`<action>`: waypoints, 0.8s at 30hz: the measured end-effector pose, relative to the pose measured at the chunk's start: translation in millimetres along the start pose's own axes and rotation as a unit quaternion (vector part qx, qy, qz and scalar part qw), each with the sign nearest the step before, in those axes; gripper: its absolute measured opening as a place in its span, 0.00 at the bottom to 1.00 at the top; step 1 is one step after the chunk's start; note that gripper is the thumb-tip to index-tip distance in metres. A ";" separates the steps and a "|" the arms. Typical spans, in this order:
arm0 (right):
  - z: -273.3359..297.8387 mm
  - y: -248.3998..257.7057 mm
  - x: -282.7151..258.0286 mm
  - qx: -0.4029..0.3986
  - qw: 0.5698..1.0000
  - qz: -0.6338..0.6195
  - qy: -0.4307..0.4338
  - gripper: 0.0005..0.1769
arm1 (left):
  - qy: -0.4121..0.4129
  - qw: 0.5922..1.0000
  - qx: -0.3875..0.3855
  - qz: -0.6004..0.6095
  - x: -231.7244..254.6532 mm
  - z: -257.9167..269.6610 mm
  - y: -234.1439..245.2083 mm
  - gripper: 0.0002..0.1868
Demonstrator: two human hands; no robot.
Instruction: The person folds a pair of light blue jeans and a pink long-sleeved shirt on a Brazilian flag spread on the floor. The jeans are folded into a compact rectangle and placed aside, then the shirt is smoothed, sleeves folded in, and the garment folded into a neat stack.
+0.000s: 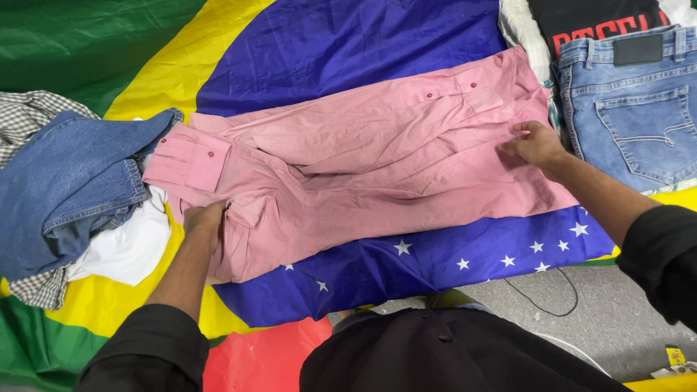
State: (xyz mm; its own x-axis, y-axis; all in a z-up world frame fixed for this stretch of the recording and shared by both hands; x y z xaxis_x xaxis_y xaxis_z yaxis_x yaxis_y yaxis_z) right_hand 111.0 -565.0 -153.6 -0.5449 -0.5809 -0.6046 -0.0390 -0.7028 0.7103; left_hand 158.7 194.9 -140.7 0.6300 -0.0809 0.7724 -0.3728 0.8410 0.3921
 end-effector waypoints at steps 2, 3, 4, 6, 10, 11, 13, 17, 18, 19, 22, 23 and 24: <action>-0.5 -0.6 -5.1 -0.012 0.999 0.008 -0.029 0.26 | 0.032 0.999 -0.022 0.037 5.4 15.2 -4.2 0.36; 0.1 -1.4 -5.8 -0.032 0.998 0.003 -0.048 0.23 | 0.048 0.997 -0.032 0.056 7.1 22.0 -4.9 0.38; 1.3 -3.1 -5.9 -0.052 0.996 -0.002 -0.067 0.20 | 0.046 0.995 -0.058 0.060 9.9 28.1 -6.5 0.36; 6.9 1.3 -5.3 -0.053 0.997 -0.005 -0.060 0.16 | 0.043 0.990 -0.112 0.068 11.7 37.6 -12.3 0.33; 14.0 7.0 0.0 -0.038 0.997 -0.051 -0.051 0.12 | -0.035 0.988 -0.126 -0.085 7.9 43.7 -20.7 0.23; 14.5 10.6 2.2 -0.015 0.997 -0.062 -0.048 0.12 | -0.058 0.990 -0.120 -0.049 7.2 43.5 -21.0 0.19; 15.3 18.2 8.5 0.031 0.995 -0.085 -0.042 0.13 | -0.096 0.990 -0.101 0.005 7.3 39.5 -17.7 0.13; 13.2 30.1 14.2 0.085 0.991 -0.106 -0.007 0.10 | -0.255 0.964 -0.069 0.022 22.0 34.2 -1.7 0.15; 11.0 32.8 12.4 0.095 0.990 -0.105 0.008 0.12 | -0.319 0.945 -0.065 0.012 29.3 36.3 -0.7 0.16; 8.1 35.5 8.7 0.103 0.989 -0.104 0.023 0.13 | -0.311 0.948 -0.067 0.018 29.0 34.3 -2.3 0.17; -2.8 37.0 -11.4 0.143 0.982 -0.106 0.058 0.10 | -0.268 0.958 -0.085 0.055 32.5 30.9 -10.9 0.23; -7.7 37.1 -18.1 0.131 0.985 -0.102 0.050 0.11 | -0.243 0.962 -0.097 0.081 35.0 30.8 -14.9 0.26; -12.1 36.1 -25.3 0.119 0.987 -0.098 0.042 0.13 | -0.216 0.964 -0.110 0.107 37.3 32.8 -17.0 0.30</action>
State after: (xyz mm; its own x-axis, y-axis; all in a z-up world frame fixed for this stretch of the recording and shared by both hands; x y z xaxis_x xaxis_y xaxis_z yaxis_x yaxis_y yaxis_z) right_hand 133.5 -580.7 -117.1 -0.4367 -0.4814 -0.7599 -0.3380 -0.6951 0.6346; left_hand 166.2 160.0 -102.2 0.1941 -0.0693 0.9785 -0.2796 0.9522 0.1229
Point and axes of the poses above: each hand's wrist, its own z-axis away from the middle knuckle, its own y-axis out of the back of the hand, x = y × z, the point moved 6 cm from there along -z, towards the middle knuckle, and after that the axes turned 9 degrees about z, right-handed, at the moved point
